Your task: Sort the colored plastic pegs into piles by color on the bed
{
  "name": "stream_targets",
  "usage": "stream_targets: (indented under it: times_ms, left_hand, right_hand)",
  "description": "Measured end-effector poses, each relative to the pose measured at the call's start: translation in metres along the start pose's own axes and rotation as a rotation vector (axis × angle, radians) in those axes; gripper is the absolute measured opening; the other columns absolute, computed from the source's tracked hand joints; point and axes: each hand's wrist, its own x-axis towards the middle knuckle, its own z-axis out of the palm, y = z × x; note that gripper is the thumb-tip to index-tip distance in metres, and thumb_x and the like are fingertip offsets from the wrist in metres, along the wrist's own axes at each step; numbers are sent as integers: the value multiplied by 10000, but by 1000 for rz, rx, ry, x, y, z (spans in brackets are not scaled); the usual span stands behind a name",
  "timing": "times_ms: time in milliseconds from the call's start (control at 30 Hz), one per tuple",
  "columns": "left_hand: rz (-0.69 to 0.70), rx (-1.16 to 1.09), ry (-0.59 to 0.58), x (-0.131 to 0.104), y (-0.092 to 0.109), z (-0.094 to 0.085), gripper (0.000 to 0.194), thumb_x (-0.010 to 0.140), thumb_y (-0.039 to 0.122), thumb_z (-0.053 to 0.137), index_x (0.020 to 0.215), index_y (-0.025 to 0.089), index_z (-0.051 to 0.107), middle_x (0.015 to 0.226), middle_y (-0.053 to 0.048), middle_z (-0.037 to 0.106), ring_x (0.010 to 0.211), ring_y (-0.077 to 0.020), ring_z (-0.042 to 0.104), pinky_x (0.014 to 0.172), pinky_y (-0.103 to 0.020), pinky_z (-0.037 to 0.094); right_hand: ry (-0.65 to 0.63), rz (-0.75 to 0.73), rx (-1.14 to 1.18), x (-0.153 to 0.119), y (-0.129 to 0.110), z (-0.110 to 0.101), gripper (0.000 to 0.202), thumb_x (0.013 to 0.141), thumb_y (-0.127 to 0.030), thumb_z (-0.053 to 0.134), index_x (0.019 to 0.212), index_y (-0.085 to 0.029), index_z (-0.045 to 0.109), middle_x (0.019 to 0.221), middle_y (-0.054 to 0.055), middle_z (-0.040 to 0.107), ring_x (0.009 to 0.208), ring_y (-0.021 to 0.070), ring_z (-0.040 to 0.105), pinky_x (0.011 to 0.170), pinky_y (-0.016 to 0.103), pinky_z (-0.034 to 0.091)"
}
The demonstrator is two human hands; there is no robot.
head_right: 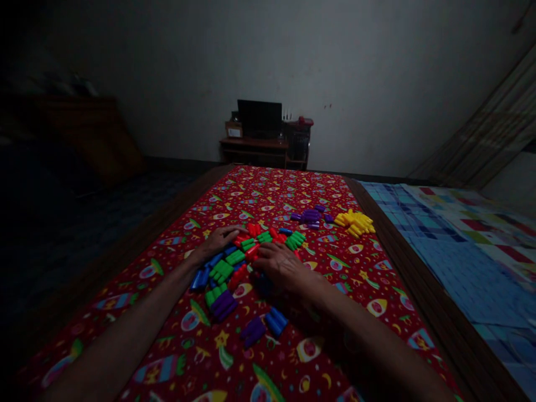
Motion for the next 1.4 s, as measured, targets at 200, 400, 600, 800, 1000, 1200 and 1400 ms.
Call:
stream_targets:
  times_ms: [200, 400, 600, 800, 1000, 1200, 1400]
  left_hand:
    - [9, 5, 7, 0, 0, 1, 450, 839, 494, 435, 982, 164, 706, 1030, -67, 722, 981, -233, 645, 911, -319, 471]
    - [7, 2, -2, -1, 3, -1, 453, 840, 494, 433, 977, 163, 711, 1032, -76, 723, 994, -241, 644, 925, -334, 466]
    - [9, -16, -14, 0, 3, -2, 438, 838, 487, 440, 969, 174, 718, 1017, -65, 727, 1002, -242, 640, 925, -339, 465]
    - [-3, -19, -9, 0, 1, -2, 450, 825, 503, 442, 949, 175, 724, 1004, -68, 729, 952, -243, 651, 868, -332, 491]
    - [-17, -28, -12, -1, 2, -2, 453, 829, 499, 437, 968, 173, 719, 1002, -64, 728, 965, -244, 647, 878, -331, 484]
    - [-16, -8, -20, 0, 2, -2, 447, 836, 487, 429, 972, 174, 717, 1017, -64, 725, 984, -247, 640, 883, -330, 477]
    - [-29, -48, -23, -1, 1, -2, 474, 825, 538, 457, 994, 176, 713, 1042, -73, 718, 974, -252, 641, 894, -339, 476]
  right_hand:
    - [53, -148, 6, 8, -50, 5, 179, 935, -213, 456, 1032, -184, 604, 1014, 82, 628, 980, 169, 540, 872, 314, 418]
    - [-129, -241, -76, 17, -89, 15, 182, 929, -243, 469, 1066, -160, 555, 1062, 90, 584, 1011, 204, 486, 852, 341, 431]
    - [134, -91, 42, 17, -38, 5, 254, 934, -203, 440, 1163, -181, 549, 1118, 96, 614, 1047, 176, 524, 890, 310, 453]
    - [424, 378, -11, -18, 81, -19, 380, 887, -220, 479, 1259, -175, 541, 1120, 125, 651, 1009, 217, 601, 863, 376, 477]
    - [379, 606, -151, -52, 131, -11, 406, 862, -207, 464, 1246, -115, 562, 1209, 168, 604, 1123, 279, 540, 941, 444, 436]
    - [380, 562, -250, -36, 88, -14, 364, 896, -200, 437, 1231, -140, 569, 1230, 185, 569, 1117, 294, 502, 920, 453, 419]
    - [-63, 286, -78, -1, 30, 9, 188, 896, -182, 477, 933, -173, 661, 898, 78, 648, 778, 161, 577, 711, 268, 429]
